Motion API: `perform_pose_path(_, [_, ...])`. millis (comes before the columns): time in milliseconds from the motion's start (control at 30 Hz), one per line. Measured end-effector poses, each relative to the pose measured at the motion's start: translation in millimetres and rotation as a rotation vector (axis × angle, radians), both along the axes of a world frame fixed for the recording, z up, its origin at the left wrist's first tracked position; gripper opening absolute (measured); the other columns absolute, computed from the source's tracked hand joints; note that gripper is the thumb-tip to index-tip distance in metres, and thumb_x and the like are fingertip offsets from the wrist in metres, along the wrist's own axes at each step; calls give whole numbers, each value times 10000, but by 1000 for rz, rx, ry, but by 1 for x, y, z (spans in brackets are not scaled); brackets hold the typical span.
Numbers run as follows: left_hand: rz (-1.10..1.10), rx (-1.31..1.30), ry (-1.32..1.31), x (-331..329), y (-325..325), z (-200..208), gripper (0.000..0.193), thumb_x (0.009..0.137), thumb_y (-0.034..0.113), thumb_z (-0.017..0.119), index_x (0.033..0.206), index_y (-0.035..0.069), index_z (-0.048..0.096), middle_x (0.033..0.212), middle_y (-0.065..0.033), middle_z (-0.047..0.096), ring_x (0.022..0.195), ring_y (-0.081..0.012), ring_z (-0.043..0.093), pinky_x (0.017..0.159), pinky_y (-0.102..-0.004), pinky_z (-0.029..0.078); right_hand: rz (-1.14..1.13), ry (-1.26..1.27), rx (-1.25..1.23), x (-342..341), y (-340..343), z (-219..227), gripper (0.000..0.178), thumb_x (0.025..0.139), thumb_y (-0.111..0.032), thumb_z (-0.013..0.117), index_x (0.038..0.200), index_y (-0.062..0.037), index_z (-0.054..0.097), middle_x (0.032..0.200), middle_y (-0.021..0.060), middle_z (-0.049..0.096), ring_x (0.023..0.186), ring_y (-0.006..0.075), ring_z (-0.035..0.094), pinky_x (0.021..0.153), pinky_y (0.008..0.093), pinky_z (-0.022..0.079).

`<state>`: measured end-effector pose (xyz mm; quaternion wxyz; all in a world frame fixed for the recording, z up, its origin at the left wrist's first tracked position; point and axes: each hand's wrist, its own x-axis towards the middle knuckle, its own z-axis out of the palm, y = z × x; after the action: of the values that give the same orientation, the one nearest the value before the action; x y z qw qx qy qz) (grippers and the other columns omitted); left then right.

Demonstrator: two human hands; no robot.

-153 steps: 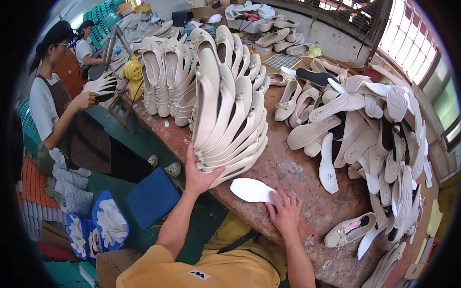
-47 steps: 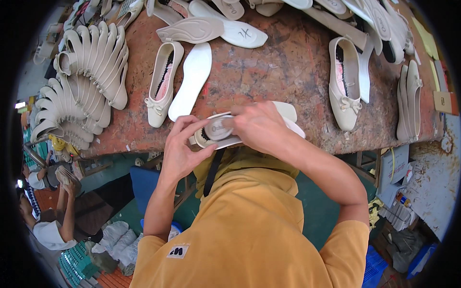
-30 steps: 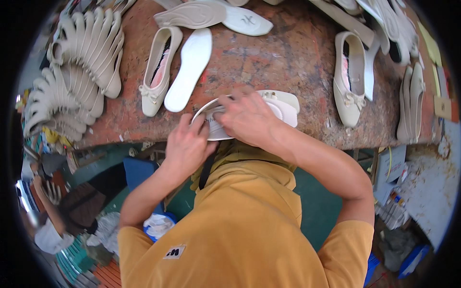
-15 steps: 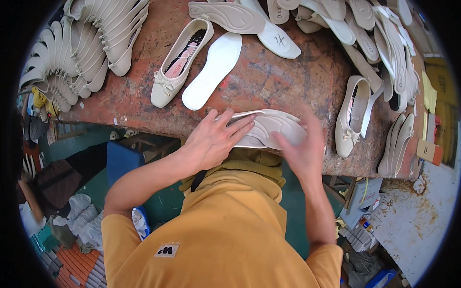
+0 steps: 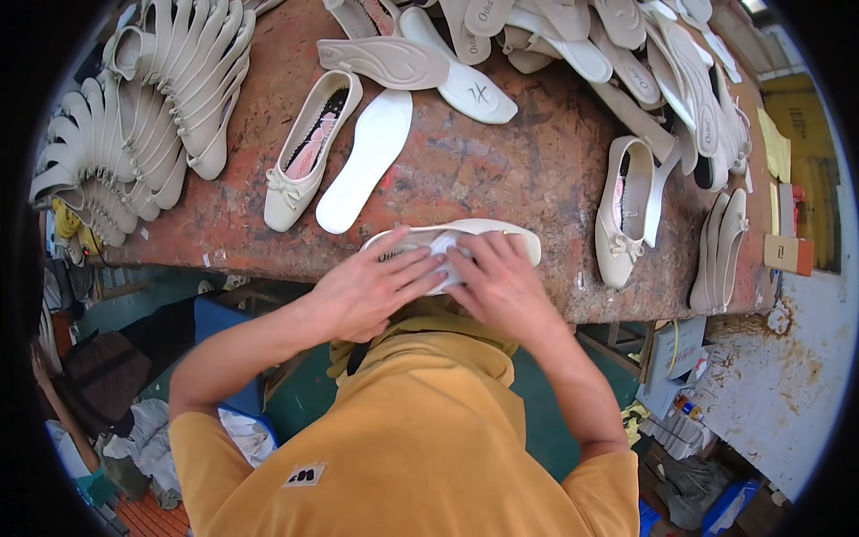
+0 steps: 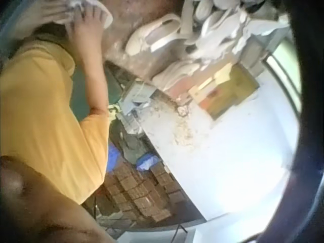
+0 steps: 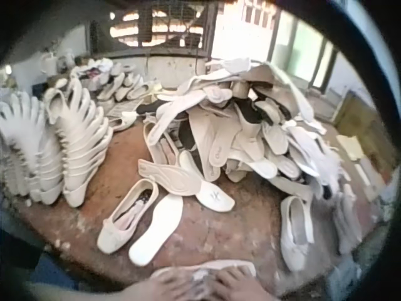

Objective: The person inserts insoles into shoes by hand, pressing them flat inside each shoe and placing the finished shoes aside on the table.

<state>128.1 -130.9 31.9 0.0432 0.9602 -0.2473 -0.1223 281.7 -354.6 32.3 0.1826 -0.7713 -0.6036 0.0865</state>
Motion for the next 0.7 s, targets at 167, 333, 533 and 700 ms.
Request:
perform_pose_path(167, [-77, 154, 198, 80, -48, -8, 962, 833, 570, 768, 1625, 94, 500, 1730, -71, 453, 1643, -245, 356, 1373, -653, 92, -67, 130, 12, 43, -39, -41, 1105, 714, -340, 995, 1641, -75, 456, 1590, 206, 556, 1489, 455, 498, 1249, 550, 421])
perform_pose_path(333, [-96, -289, -215, 52, -24, -30, 855, 799, 463, 809, 1507, 43, 577, 1526, -69, 594, 1500, -235, 501, 1392, -562, 127, -175, 284, 106, 52, -43, -54, 1127, 733, -332, 985, 1665, -47, 420, 1597, 225, 547, 1470, 450, 523, 1244, 519, 431])
perform_pose_path(533, [-172, 3, 75, 77, -44, 0, 905, 810, 471, 817, 1542, 21, 534, 1550, -93, 575, 1524, -250, 473, 1369, -513, 214, -123, 332, 108, 49, -44, -60, 1132, 738, -325, 974, 1680, -57, 407, 1617, 219, 537, 1489, 444, 510, 1268, 514, 412])
perform_pose_path(700, [698, -366, 229, 19, -6, 23, 828, 757, 145, 929, 1496, 70, 564, 1550, -188, 535, 1359, -366, 627, 1093, -494, 571, -135, 367, 212, 45, -43, -42, 935, 737, -307, 970, 1558, -78, 585, 1573, 138, 597, 1485, 404, 524, 1278, 549, 392])
